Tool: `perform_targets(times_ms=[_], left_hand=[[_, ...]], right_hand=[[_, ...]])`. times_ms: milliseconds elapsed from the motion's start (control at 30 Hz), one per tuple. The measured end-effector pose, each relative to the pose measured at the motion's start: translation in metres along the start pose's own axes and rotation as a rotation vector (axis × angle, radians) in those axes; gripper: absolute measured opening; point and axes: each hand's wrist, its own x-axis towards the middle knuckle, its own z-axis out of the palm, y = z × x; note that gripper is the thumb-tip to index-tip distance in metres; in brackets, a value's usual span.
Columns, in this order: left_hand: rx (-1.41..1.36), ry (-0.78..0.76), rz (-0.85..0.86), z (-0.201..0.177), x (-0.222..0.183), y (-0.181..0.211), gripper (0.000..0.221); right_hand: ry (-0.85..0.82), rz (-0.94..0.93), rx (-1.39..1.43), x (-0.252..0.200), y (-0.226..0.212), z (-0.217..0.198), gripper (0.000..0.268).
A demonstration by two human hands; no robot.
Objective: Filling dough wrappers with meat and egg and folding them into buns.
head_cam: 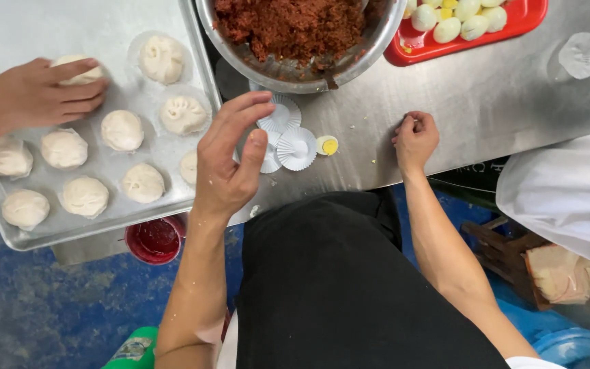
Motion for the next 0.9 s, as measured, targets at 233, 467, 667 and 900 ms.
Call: perform_targets(times_ms=[233, 467, 667, 900], left_hand=[[-0.007, -0.053, 0.021, 0.011, -0.008, 0.005, 0.028], [-0.025, -0.071, 0.028, 0.014, -0.013, 0.006, 0.029], [-0.04, -0.075, 0.022, 0.012, -0.006, 0.003, 0.029], [-0.107, -0.144, 0.013, 0.032, 0.009, -0.005, 0.028]], right_hand=[[-0.021, 0.006, 0.012, -0.001, -0.001, -0.002, 0.008], [-0.044, 0.052, 0.028, 0.001, -0.004, -0.004, 0.008], [-0.073, 0.104, 0.04, 0.004, -0.001, -0.007, 0.008], [-0.109, 0.245, 0.064, 0.022, 0.0, -0.023, 0.012]])
